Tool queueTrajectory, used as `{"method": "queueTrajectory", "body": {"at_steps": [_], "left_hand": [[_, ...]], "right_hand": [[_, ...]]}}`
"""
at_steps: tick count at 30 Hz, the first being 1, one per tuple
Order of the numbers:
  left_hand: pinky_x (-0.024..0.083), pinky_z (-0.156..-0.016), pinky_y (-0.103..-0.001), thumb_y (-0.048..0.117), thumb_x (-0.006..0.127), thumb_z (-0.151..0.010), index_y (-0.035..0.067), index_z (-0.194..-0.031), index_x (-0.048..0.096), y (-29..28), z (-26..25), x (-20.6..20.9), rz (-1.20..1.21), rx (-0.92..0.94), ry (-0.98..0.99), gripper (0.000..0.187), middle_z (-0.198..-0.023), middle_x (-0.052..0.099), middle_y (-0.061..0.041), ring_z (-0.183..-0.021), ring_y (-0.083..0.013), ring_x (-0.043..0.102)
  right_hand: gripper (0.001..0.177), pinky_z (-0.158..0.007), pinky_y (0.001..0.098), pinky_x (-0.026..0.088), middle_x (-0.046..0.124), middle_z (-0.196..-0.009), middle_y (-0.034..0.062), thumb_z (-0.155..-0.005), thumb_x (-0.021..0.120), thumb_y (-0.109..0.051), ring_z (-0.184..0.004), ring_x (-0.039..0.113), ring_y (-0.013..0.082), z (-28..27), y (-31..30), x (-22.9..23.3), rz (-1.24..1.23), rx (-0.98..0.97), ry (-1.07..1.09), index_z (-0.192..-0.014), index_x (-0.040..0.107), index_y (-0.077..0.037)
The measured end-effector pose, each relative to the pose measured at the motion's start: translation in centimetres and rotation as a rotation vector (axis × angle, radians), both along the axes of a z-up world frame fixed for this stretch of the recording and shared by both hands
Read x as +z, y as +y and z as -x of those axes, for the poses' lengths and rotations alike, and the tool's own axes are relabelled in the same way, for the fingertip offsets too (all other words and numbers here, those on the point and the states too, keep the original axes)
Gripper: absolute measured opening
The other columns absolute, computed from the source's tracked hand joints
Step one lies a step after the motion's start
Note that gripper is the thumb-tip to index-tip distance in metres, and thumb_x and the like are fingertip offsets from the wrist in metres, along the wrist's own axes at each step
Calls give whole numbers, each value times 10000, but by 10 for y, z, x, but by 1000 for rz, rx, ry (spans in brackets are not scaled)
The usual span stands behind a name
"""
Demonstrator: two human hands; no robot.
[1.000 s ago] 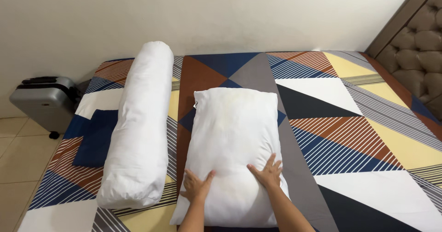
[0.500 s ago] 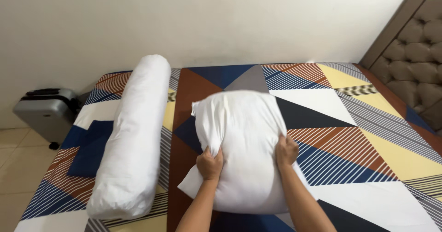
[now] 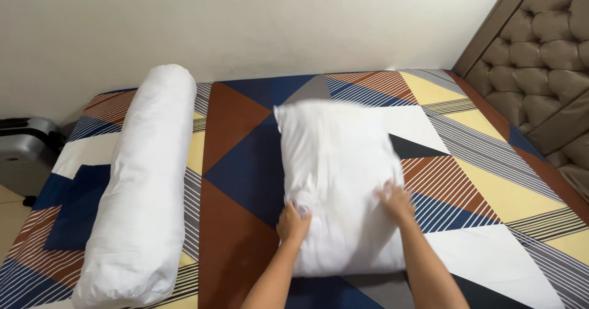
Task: The person spreads a patterned sheet over a mattress and tucks the edges in before placing a bolster and a pillow on the bed.
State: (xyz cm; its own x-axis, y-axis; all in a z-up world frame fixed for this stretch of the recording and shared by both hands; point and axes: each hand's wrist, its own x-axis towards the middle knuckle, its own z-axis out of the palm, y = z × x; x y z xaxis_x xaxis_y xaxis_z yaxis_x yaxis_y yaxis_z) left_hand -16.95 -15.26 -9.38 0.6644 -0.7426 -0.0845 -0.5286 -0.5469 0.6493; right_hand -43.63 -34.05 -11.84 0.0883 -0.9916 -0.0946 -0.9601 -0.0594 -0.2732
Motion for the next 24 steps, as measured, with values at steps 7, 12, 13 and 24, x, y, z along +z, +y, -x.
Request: {"method": "queueTrajectory", "body": {"at_steps": [7, 12, 13, 24], "left_hand": [[342, -1209, -483, 592, 634, -908, 193, -1651, 132, 40, -33, -116, -421, -337, 289, 981, -1712, 144, -109, -1530, -333, 295], [342, -1204, -473, 541, 647, -892, 144, -1614, 237, 53, -58, -97, -366, -369, 150, 921, -1700, 246, -62, -1521, -285, 333], [325, -1208, -480, 533, 662, -894, 137, -1606, 250, 59, -65, -87, -351, -375, 111, 913, -1688, 250, -78, -1522, -283, 316], [249, -1169, -641, 382, 693, -900, 121, -1374, 589, 169, -237, -12, 90, -111, -355, 551, -1571, 419, -134, -1489, -342, 313]], "right_hand": [[1066, -1168, 755, 150, -10, -1736, 57, -799, 599, -778, -1590, 20, 376, -27, 53, -51, -343, 156, 97, -1638, 79, -377], [1078, -1165, 734, 183, 79, -1735, 103, -788, 748, -658, -1574, 101, 426, -42, 36, -26, -310, 42, 99, -1643, 183, -324], [1078, -1165, 734, 183, 79, -1735, 103, -788, 748, -658, -1574, 101, 426, -51, 40, -25, -314, 56, 104, -1643, 183, -324], [746, -1135, 621, 353, 421, -1574, 229, -820, 770, -335, -1473, 377, 424, -252, 146, -46, 256, 421, -333, -1481, 493, -127]]}}
